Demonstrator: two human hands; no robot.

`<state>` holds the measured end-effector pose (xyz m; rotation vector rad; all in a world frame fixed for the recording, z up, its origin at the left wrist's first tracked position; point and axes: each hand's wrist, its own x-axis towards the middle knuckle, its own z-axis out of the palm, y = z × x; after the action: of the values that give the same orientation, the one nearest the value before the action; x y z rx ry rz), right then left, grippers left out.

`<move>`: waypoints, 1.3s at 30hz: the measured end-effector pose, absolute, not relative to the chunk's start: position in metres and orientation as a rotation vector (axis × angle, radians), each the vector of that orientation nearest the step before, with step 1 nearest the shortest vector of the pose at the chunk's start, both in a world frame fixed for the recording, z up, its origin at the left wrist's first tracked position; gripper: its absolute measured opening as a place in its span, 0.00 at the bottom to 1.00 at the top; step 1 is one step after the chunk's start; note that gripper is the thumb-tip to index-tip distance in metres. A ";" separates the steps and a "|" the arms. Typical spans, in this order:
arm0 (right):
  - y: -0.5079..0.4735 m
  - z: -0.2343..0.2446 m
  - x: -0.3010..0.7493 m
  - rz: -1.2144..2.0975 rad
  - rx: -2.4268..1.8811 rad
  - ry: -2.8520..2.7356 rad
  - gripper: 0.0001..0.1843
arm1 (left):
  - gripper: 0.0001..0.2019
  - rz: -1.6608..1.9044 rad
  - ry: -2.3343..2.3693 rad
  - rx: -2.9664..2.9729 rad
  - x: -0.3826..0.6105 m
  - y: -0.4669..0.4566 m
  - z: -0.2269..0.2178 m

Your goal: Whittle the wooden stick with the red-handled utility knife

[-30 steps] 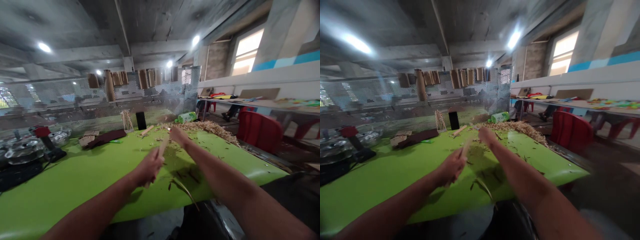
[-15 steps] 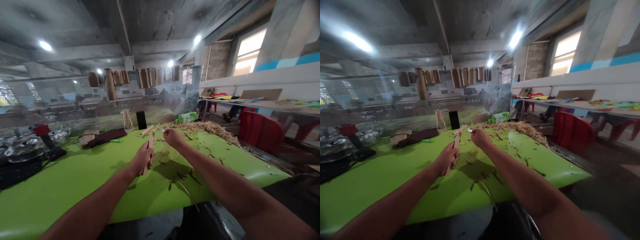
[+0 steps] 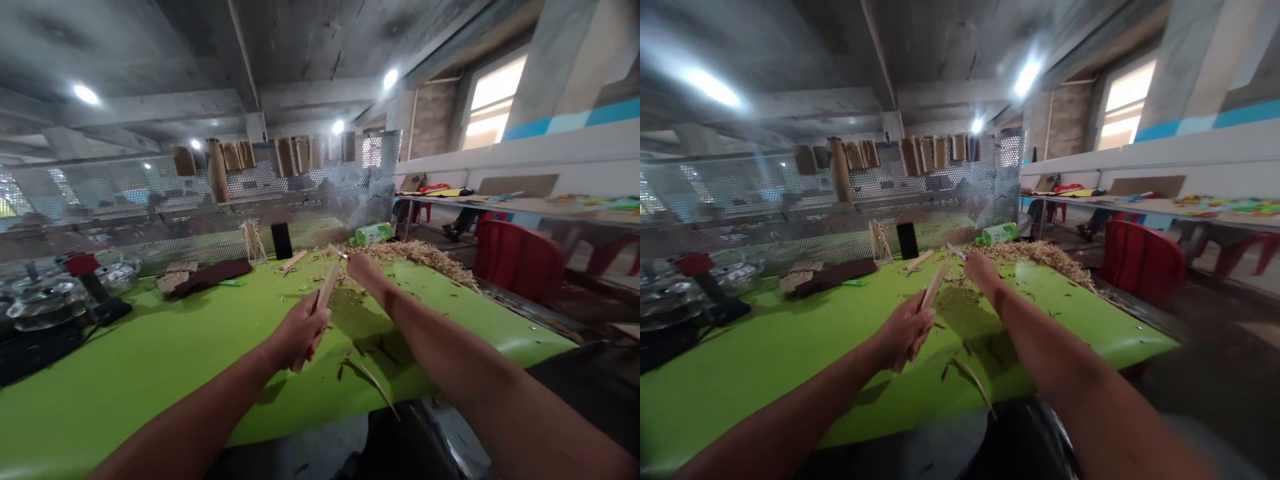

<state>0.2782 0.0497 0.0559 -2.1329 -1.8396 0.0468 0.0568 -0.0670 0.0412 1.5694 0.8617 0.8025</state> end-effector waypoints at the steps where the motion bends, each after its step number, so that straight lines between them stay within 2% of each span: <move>1: 0.053 0.056 0.288 0.047 -2.157 -1.776 0.22 | 0.27 0.814 0.826 1.557 0.057 -0.067 0.041; 5: 0.059 0.049 0.294 0.070 -2.043 -1.625 0.21 | 0.23 0.926 0.754 1.386 0.050 -0.051 0.041; 14: 0.038 0.044 0.243 0.106 -1.687 -1.818 0.19 | 0.20 1.050 0.773 1.263 0.044 -0.036 0.041; 18: 0.022 0.046 0.228 -0.062 -1.680 -2.031 0.17 | 0.19 1.059 0.839 1.302 0.046 -0.034 0.040; 23: 0.005 0.044 0.204 -0.202 -1.746 -2.242 0.17 | 0.09 1.042 0.900 1.347 0.046 -0.031 0.038; 27: 0.002 0.047 0.202 -0.237 -1.778 -2.248 0.17 | 0.07 1.008 1.005 1.373 0.047 -0.036 0.043; 32: 0.001 0.049 0.207 -0.284 -1.752 -2.199 0.18 | 0.07 0.992 1.058 1.420 0.051 -0.041 0.049; 36: 0.011 0.047 0.209 -0.284 -1.718 -2.153 0.18 | 0.12 0.974 1.062 1.449 0.050 -0.042 0.049; 39: 0.029 0.049 0.232 -0.102 -1.863 -2.062 0.19 | 0.17 0.926 1.074 1.489 0.052 -0.053 0.047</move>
<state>0.2318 0.0292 0.0488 -1.8630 -2.0618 -0.1021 0.0520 -0.0531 0.0471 1.4892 1.0738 0.9257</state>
